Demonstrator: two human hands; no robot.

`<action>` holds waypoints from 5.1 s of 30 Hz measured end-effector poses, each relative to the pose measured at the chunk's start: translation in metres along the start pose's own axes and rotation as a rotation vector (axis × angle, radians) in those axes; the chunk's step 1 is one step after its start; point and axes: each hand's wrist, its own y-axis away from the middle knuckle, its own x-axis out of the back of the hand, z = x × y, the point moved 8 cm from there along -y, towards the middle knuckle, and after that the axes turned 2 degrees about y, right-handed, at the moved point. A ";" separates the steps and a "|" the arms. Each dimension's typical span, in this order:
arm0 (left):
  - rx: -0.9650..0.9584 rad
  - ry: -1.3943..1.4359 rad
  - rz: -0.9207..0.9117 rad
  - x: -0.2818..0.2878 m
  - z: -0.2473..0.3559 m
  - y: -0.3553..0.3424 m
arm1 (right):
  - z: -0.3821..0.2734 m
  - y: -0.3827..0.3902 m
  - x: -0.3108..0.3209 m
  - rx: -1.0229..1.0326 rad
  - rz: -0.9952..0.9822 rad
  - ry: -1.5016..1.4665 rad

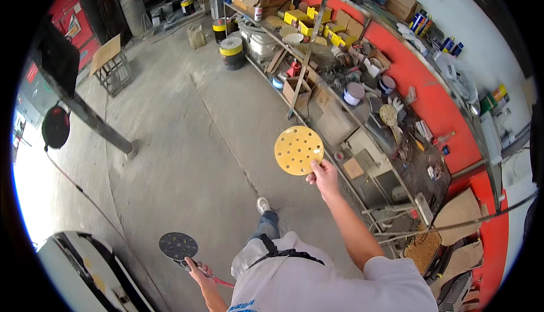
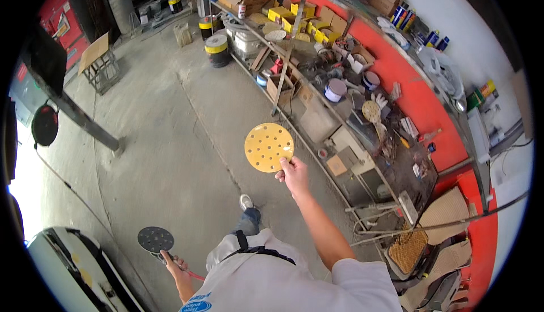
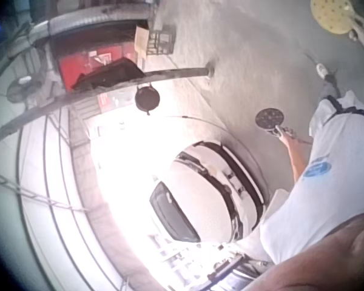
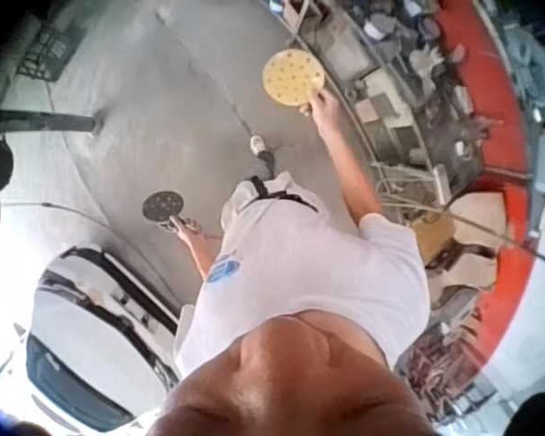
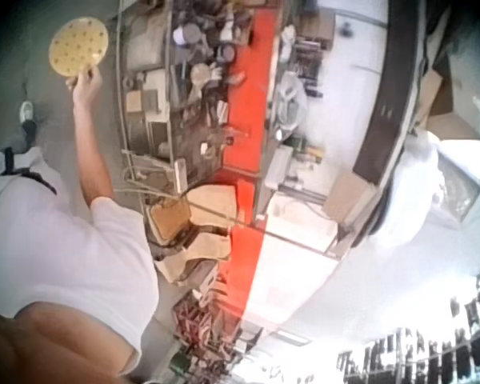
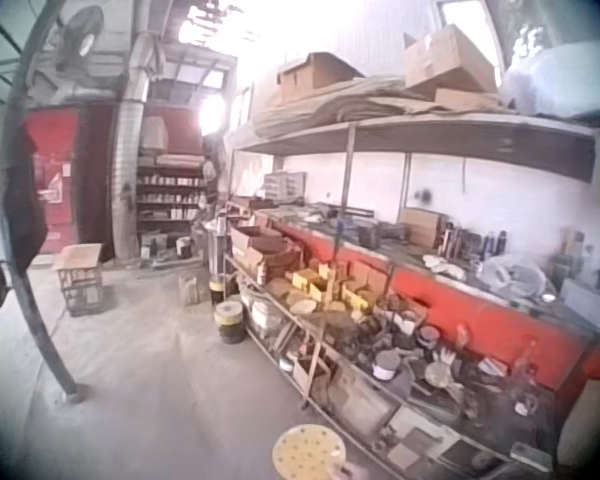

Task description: The person uses a pneumatic orbital sander to smooth the surface of a white car's rear quarter panel. They briefly walk to a shelf to select a new sanding disc, attach it to the sander, and then continue sanding the panel in circular motions.

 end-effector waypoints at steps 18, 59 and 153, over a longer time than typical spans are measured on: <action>0.215 0.223 -0.316 -0.611 0.073 -0.068 | -0.020 -0.551 -0.081 -0.314 -0.065 0.045; 0.648 0.385 -0.294 -1.110 0.085 -0.186 | -0.088 -1.231 0.017 -0.307 0.535 -0.070; 0.643 0.100 -0.016 -1.068 -0.003 -0.218 | -0.275 -1.406 0.077 0.105 0.260 1.848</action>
